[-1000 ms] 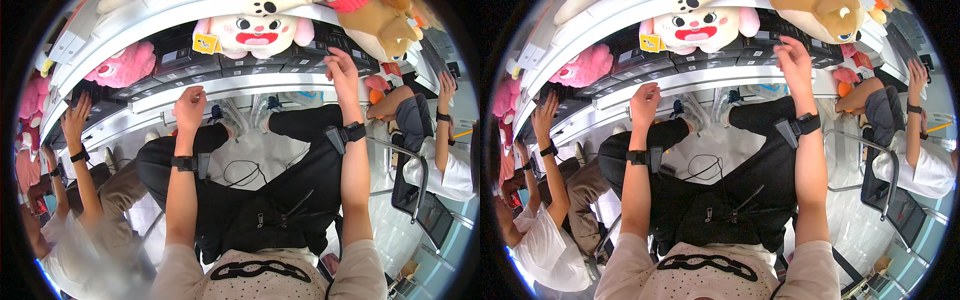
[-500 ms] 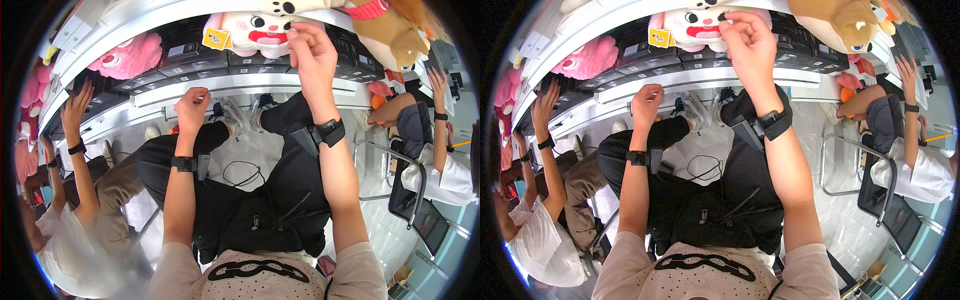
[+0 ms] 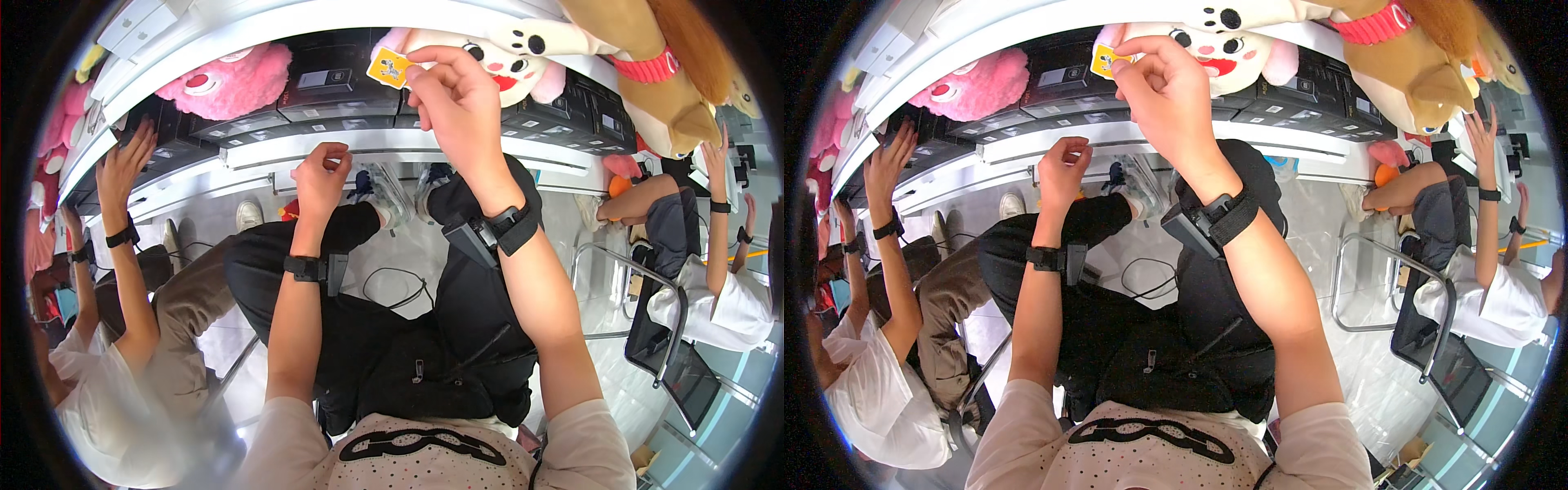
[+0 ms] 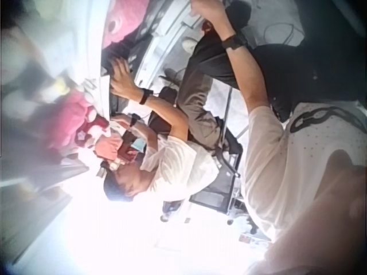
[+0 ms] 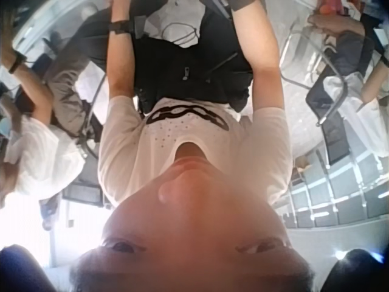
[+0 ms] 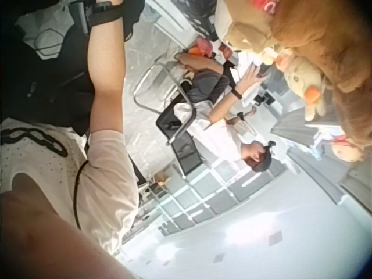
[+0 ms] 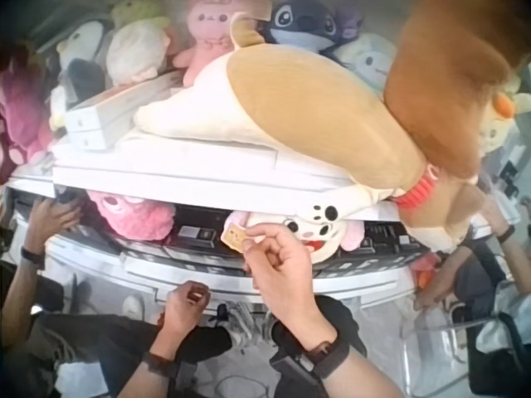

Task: Organize plush toys and electronics boxes on a store shelf.

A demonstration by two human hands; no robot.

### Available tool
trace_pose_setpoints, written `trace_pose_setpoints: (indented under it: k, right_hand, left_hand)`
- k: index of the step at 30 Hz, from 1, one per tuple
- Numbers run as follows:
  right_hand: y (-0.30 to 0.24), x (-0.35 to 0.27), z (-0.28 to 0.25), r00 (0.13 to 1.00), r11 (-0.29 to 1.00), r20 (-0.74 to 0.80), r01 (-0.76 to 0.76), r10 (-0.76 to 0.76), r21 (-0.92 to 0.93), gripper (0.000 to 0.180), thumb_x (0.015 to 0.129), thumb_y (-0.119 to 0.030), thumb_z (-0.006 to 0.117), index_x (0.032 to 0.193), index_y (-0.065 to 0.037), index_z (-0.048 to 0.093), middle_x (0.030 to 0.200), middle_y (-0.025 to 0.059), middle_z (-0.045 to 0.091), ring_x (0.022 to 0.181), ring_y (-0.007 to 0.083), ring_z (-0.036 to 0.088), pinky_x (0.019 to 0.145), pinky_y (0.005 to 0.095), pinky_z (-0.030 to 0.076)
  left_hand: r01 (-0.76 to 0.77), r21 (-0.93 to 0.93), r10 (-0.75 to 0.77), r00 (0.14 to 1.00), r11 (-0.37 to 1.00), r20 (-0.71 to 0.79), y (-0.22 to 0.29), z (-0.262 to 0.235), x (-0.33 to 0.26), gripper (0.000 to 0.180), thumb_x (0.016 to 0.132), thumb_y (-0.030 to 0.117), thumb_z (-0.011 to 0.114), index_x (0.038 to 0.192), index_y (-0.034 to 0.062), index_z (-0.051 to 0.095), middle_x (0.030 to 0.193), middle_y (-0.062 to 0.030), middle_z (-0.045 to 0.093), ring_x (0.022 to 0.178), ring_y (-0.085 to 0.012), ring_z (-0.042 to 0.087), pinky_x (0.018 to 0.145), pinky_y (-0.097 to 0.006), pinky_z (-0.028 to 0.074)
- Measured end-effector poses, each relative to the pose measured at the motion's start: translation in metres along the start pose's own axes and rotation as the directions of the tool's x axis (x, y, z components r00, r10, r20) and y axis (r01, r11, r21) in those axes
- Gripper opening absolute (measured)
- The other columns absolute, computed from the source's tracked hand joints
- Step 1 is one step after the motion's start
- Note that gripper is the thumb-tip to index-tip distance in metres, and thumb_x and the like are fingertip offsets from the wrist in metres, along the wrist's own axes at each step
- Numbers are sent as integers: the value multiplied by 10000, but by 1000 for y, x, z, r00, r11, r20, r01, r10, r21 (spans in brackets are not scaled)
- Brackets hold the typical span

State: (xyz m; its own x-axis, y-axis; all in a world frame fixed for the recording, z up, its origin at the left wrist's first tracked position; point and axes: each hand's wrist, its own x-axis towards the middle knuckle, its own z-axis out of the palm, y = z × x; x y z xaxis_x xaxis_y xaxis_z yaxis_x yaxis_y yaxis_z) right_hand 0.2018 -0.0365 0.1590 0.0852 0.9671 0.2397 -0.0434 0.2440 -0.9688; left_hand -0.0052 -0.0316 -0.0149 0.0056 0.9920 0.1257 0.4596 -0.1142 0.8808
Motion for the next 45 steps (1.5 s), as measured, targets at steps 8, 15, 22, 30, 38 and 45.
trace_pose_setpoints:
  k: [8,15,22,30,38,45]
  right_hand:
    - [-4,9,-30,972,984,237,32,10,-176,294,960,-83,683,1248,-50,632,789,9,686,617,23,563,534,190,416]
    - [2,-20,-170,989,940,-132,13,-61,-342,302,954,-75,668,1243,2,632,789,13,657,615,59,526,559,216,437]
    - [31,-61,-272,907,974,-420,-67,-31,-216,306,985,-114,618,1266,6,602,935,36,641,610,70,495,557,222,397]
    - [26,-49,-234,953,963,-302,-100,21,-249,512,962,-175,680,1417,-45,485,1132,60,660,693,102,584,590,228,446]
    - [13,-12,-135,971,999,-240,-30,20,-39,531,1005,-197,649,1431,19,418,1098,105,637,698,127,643,566,248,491]
    - [27,-11,-115,946,988,-321,-97,53,-121,292,1006,-227,645,1208,-26,580,856,31,631,664,86,591,570,243,468]
  left_hand:
    - [-1,-10,1,999,1000,-32,-2,-12,-3,163,899,93,725,1042,14,721,904,-99,760,680,-143,688,649,-273,544]
    - [36,-158,-52,994,987,-96,2,-11,4,193,932,101,678,1103,13,688,880,-121,746,692,-165,698,651,-295,549]
    - [-2,-272,-5,1000,962,-25,27,-2,6,185,977,89,626,1131,-6,666,887,-103,740,683,-145,693,625,-276,549]
    - [17,-273,-3,999,962,53,31,1,-4,215,964,104,678,1158,14,664,995,-96,709,743,-136,701,611,-260,542]
    - [-254,-394,232,967,883,-103,138,9,61,573,1008,222,658,1450,-82,458,1341,-207,632,1197,-265,633,1003,-327,490]
    - [-190,-432,156,981,882,-113,147,21,56,368,1002,253,673,1206,-53,651,1035,-86,701,918,-109,624,822,-257,506]
